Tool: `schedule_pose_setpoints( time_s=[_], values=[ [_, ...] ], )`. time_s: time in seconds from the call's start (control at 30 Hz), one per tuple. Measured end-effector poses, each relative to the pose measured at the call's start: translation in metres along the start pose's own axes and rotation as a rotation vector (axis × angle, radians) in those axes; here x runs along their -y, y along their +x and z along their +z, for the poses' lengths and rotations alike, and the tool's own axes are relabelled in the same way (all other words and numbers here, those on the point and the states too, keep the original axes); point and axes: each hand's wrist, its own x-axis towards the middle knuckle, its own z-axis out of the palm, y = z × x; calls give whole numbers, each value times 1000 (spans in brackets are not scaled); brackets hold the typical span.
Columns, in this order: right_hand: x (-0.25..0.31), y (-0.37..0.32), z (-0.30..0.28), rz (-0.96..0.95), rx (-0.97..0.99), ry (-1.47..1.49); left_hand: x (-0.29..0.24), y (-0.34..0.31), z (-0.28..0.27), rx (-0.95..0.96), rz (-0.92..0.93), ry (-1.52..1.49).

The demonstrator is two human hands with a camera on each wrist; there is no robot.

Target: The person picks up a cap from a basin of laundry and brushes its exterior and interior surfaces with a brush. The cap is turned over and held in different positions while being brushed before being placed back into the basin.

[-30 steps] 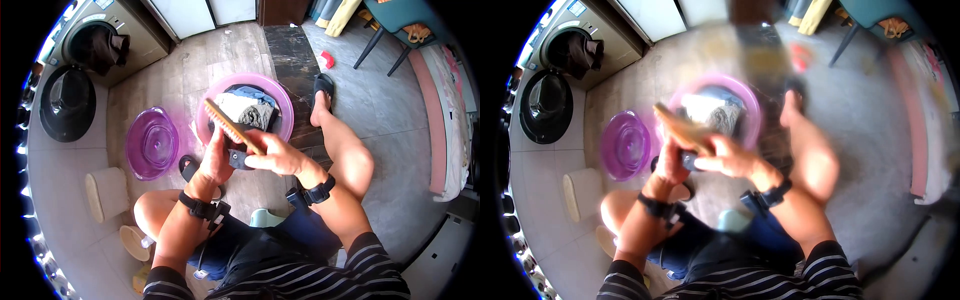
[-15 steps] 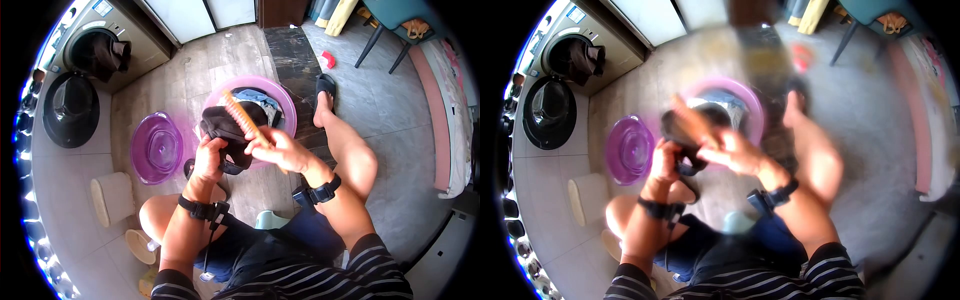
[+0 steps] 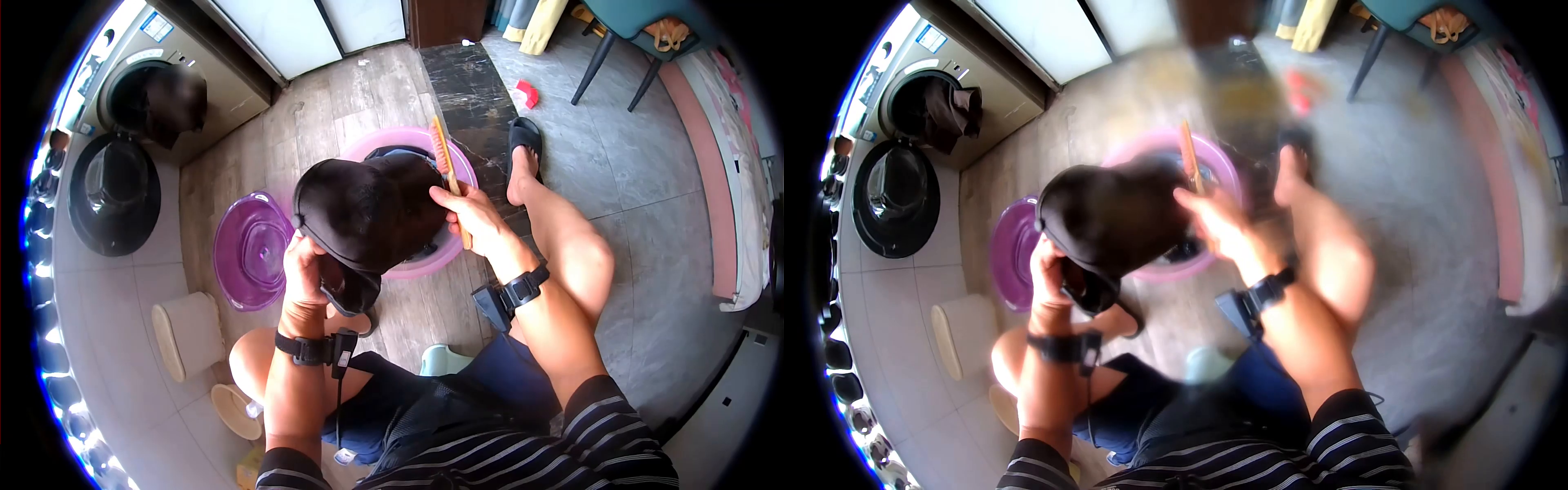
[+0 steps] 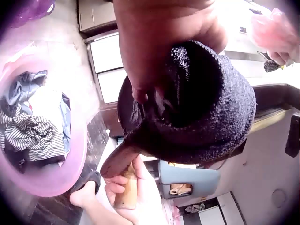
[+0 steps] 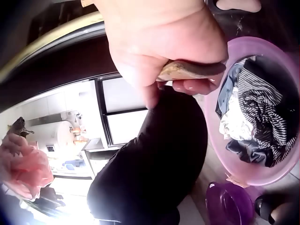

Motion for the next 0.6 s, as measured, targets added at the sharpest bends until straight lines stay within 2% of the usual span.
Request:
schedule_pose_setpoints(
  time_s=[0.03, 0.13, 0.17, 0.23, 0.3, 0.33, 0.4, 0.43, 0.6],
  values=[
    [1, -1, 1, -40, 14, -32, -4, 2, 3, -9, -166, -318],
    [10, 2, 2, -264, -57, -90, -18, -2, 13, 46, -265, -539],
    [16, -4, -1, -272, 14, -40, -18, -3, 17, 48, -235, -462],
    [20, -5, 1, -412, -4, -60, -14, 9, -11, 176, -348, -426],
    [23, -3, 0, -490, -36, -145, -3, 5, 5, -124, -314, -92],
    [24, -6, 0, -492, -24, -135, -7, 8, -8, -3, -421, -16],
    [27, -12, 2, -499, 3, -113, -10, 3, 23, -101, -299, -8],
    [26, -13, 2, -509, 24, -86, -10, 3, 23, -47, -301, -106],
    [26, -13, -2, -510, 0, -139, 0, 7, 19, -65, -253, 103]
  ],
)
